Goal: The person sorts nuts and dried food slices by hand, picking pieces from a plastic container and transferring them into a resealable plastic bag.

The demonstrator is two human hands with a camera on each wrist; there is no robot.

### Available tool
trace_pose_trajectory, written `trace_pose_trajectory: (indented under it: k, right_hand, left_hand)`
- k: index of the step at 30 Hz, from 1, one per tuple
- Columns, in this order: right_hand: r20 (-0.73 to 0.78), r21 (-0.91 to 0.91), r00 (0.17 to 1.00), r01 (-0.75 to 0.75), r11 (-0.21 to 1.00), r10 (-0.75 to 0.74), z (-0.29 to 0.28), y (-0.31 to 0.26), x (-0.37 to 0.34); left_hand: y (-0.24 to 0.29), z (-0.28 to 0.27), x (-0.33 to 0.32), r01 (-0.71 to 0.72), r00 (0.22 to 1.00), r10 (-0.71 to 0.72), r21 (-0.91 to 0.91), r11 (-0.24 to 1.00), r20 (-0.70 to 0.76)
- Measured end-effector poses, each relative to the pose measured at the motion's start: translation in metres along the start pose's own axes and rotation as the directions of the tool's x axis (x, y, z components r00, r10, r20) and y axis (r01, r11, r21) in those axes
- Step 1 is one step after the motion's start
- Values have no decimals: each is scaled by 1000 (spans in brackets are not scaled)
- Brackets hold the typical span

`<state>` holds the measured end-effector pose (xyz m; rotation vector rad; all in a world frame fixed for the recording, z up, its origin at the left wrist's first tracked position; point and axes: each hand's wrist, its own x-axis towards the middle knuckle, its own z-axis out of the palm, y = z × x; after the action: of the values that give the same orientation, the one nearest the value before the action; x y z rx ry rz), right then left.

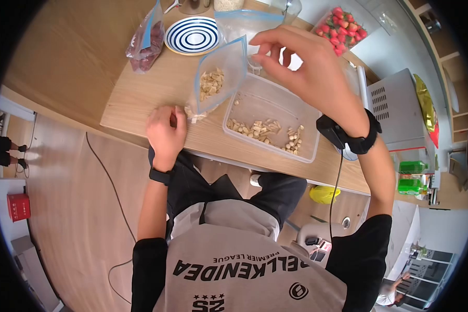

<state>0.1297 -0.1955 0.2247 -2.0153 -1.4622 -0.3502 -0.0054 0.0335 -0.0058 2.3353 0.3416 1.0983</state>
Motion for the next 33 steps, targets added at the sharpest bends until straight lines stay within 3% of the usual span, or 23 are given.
trace_pose_trajectory:
  k: [2, 5, 7, 8, 10, 11, 18, 21, 26, 29, 33]
  right_hand:
    - [-8, 28, 1000, 6, 1000, -6, 7, 0, 0]
    - [97, 7, 994, -60, 998, 59, 13, 11, -24]
    - [363, 82, 910, -244, 966, 199, 19, 24, -52]
    - [369, 74, 904, -259, 963, 215, 25, 30, -65]
    - [603, 65, 795, -121, 991, 57, 34, 43, -89]
    - [664, 39, 740, -179, 983, 108, 38, 44, -99]
    - [648, 84, 758, -161, 983, 69, 55, 55, -110]
    - [663, 0, 741, -148, 989, 111, 58, 59, -110]
    - [752, -146, 630, -127, 981, 193, 67, 55, -103]
    - [712, -173, 675, -100, 980, 194, 81, 62, -110]
    - [718, -160, 661, -145, 976, 216, 82, 60, -103]
  left_hand:
    - [0, -1, 0, -16, 1000, 16, -7, 1000, -3]
    - [-1, -1, 1, 18, 1000, -18, 5, 1000, -4]
    - [0, 0, -1, 43, 999, -42, -14, 999, 28]
    - [1, 0, -2, 48, 998, -47, -26, 998, 41]
    - [1, 2, -2, 14, 1000, -15, -9, 1000, -16]
    - [0, 3, -2, 24, 1000, -25, -14, 1000, -18]
    - [-2, 0, -1, -17, 1000, 17, 18, 1000, -2]
    - [-1, 1, -1, -16, 1000, 16, 19, 1000, -7]
    - [-4, 2, -2, -7, 1000, 7, 7, 1000, -5]
    - [-2, 3, -2, 11, 1000, -11, 17, 1000, -5]
    - [-4, 1, -2, -19, 1000, 20, 8, 1000, -12]
